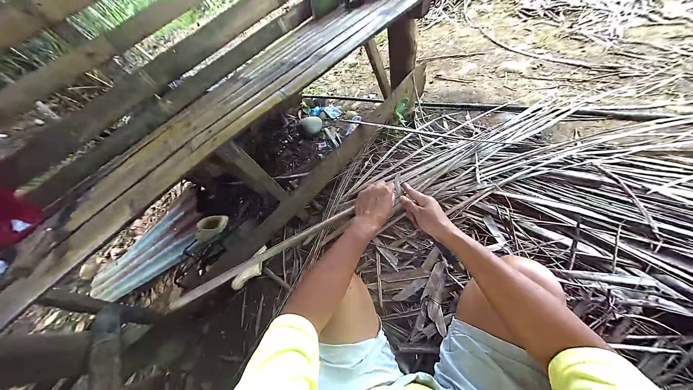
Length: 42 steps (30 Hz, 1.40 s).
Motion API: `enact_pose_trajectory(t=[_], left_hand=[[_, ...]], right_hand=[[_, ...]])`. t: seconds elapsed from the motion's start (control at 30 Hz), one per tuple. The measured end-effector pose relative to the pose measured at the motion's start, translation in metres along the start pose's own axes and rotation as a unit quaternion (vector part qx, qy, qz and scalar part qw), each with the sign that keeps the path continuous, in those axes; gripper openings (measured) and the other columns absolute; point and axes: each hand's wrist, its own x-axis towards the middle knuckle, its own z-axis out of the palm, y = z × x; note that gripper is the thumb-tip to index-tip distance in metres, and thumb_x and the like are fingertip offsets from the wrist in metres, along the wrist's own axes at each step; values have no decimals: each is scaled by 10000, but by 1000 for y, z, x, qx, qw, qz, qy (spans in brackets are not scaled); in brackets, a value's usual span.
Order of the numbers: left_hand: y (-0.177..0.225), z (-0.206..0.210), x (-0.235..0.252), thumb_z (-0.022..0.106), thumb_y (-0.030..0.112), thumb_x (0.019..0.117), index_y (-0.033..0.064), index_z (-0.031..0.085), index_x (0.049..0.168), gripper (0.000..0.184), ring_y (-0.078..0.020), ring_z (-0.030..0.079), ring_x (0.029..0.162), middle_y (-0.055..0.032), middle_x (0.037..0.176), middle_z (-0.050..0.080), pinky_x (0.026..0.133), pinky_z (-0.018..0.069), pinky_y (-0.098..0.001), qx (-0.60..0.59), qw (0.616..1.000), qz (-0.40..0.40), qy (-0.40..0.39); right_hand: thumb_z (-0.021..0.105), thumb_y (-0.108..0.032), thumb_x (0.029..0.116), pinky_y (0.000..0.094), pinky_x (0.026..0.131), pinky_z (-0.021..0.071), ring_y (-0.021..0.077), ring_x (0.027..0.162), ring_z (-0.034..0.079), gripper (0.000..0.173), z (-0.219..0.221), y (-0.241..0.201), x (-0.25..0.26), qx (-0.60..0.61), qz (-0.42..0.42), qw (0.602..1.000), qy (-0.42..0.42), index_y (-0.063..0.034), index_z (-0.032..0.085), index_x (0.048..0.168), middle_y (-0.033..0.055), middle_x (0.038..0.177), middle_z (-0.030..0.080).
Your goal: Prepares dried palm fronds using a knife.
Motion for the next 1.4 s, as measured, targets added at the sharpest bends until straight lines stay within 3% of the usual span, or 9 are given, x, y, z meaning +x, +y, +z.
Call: enact_pose_trajectory(t=[0.1, 0.23, 0.43, 0.73, 0.87, 0.97, 1.13, 1.27, 1.4], left_hand=[[11, 3, -16, 552, 168, 1056, 43, 696, 1236, 263, -394, 689, 1049, -188, 1133, 704, 811, 571, -564, 21, 998, 13, 55], [16, -5, -17, 491, 180, 1081, 59, 681, 1310, 321, -384, 686, 1099, -184, 1199, 706, 890, 552, -557, 3, 1000, -4, 24], [6, -4, -34, 572, 134, 1034, 66, 713, 1248, 265, -372, 715, 939, -183, 1069, 714, 771, 584, -558, -7, 996, 54, 76], [-30, -15, -42, 562, 138, 1040, 115, 729, 1287, 299, -337, 723, 936, -148, 1088, 734, 810, 572, -566, -47, 993, 88, 60], [-54, -19, -40, 550, 145, 1053, 99, 725, 1288, 296, -357, 720, 1039, -159, 1167, 740, 897, 552, -601, -67, 995, 48, 58], [-61, -14, -26, 507, 185, 1080, 84, 721, 1269, 302, -369, 703, 1095, -177, 1172, 736, 951, 529, -613, -90, 996, 1, 10], [-48, 5, -1, 503, 169, 1084, 24, 727, 1187, 286, -354, 699, 1040, -203, 1099, 726, 934, 534, -583, -179, 981, 31, -61], [-34, 11, 9, 507, 165, 1088, -12, 701, 1153, 271, -140, 526, 652, -95, 793, 610, 646, 467, -322, -295, 948, 46, -111], [-24, 2, 7, 494, 181, 1090, 13, 695, 1165, 272, -29, 405, 487, 12, 646, 514, 467, 328, -196, -415, 897, 19, -151]], right_hand=[[453, -385, 1104, 506, 639, 507, 288, 633, 562, 490, -3, 2, 0, -36, 0, 999, 40, -199, 469, 1557, 172, 816, 635], [463, -393, 1100, 401, 537, 439, 206, 543, 461, 474, -12, -3, -7, 1, -6, 999, 42, -209, 499, 1536, 106, 715, 561], [493, -301, 1099, 251, 385, 373, 86, 416, 394, 470, -47, 3, 8, 191, 30, 976, 99, -127, 470, 1534, -5, 609, 467], [498, -334, 1093, 242, 427, 436, 71, 469, 462, 402, -140, 41, 25, 257, 90, 922, 277, -179, 512, 1464, -32, 701, 509], [452, -366, 1108, 245, 471, 458, 63, 503, 464, 429, -165, 51, 11, 235, 92, 888, 385, -167, 458, 1488, -21, 775, 482], [430, -438, 1099, 321, 489, 496, 107, 494, 483, 368, -133, 37, 0, 177, 59, 938, 291, -149, 526, 1305, -14, 703, 472], [520, -202, 1085, 266, 469, 483, 98, 486, 519, 496, -38, 11, -16, 113, 15, 993, 7, -98, 410, 1557, 15, 663, 558], [519, -159, 1079, 236, 416, 445, 73, 438, 482, 506, -17, 11, -17, 157, -11, 987, 8, -87, 404, 1567, -7, 617, 536], [520, -139, 1070, 235, 413, 445, 66, 446, 487, 484, -31, 15, -8, 171, -60, 982, 57, -32, 436, 1534, -21, 628, 554]])
